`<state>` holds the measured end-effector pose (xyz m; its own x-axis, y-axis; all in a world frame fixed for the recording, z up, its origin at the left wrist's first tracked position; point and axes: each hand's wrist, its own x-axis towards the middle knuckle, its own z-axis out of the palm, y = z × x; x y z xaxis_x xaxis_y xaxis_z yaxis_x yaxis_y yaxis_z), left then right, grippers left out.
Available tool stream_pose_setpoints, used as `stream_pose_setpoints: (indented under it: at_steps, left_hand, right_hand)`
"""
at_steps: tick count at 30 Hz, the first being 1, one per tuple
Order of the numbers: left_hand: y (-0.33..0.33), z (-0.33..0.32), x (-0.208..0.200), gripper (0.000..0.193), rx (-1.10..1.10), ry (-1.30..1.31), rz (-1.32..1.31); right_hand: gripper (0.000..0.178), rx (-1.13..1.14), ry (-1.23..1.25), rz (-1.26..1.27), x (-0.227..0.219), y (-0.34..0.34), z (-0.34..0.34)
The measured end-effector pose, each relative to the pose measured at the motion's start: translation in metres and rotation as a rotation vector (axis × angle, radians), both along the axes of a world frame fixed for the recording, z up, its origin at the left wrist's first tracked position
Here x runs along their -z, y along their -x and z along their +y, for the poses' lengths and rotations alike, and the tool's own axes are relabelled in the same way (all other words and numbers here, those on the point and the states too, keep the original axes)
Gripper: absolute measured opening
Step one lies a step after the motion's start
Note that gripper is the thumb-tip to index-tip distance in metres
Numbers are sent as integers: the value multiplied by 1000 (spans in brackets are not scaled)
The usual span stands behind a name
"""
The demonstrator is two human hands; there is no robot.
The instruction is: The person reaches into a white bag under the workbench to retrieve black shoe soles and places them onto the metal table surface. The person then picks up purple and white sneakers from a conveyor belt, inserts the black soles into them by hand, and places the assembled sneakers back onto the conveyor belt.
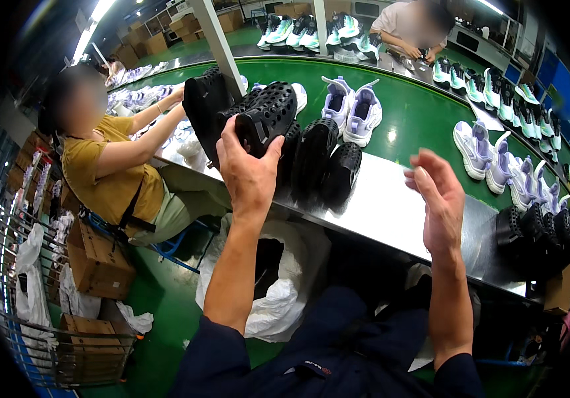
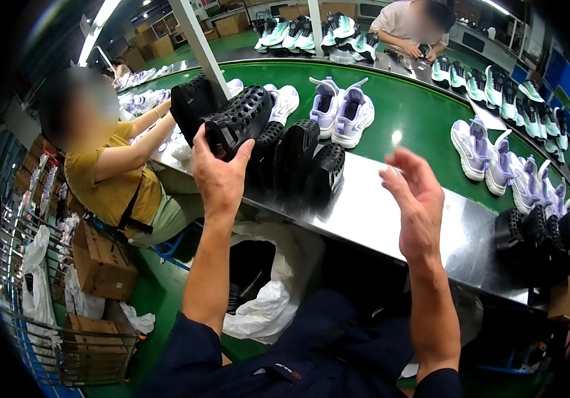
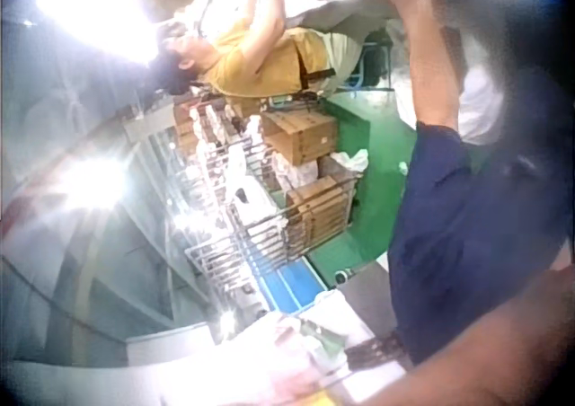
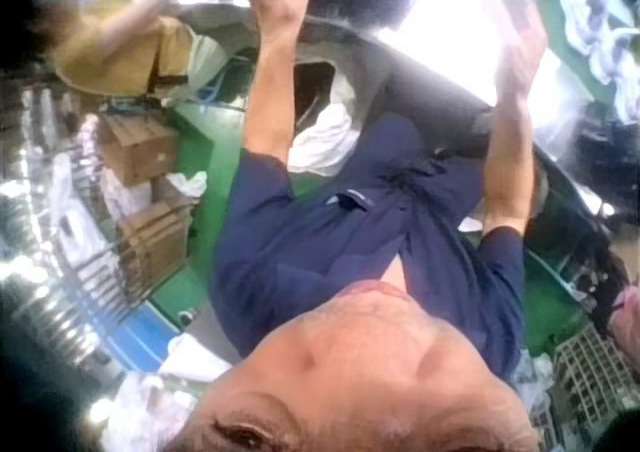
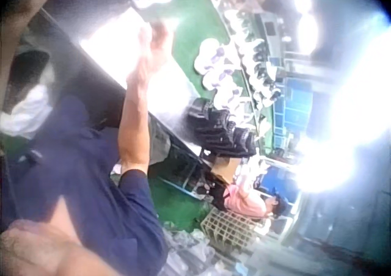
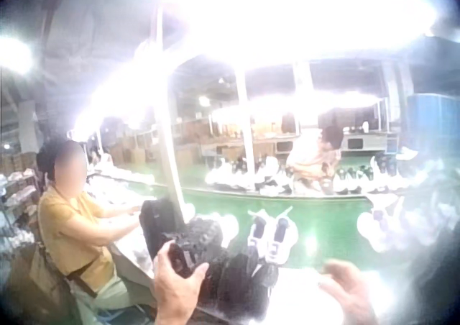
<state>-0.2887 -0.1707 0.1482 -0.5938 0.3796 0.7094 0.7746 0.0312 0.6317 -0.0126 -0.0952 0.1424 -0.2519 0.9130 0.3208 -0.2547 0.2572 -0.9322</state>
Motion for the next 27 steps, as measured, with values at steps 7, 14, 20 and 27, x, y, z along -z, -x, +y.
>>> stream_pose_setpoints:
  at_steps: [7,14,20,27]
  left_hand:
    - [15,39,33,78,-272,260,131]
    - [9,51,38,83,-266,508,21]
    - [30,41,50,87,-31,374,-203]
    - [-78,8,65,33,254,-77,134]
  right_hand:
    - [22,93,228,-172,66,-76,2]
    - [19,118,328,-162,90,-116,2]
    - [20,51,398,-154,98,-128,-3]
    - [23,302,195,-256,87,-165,22]
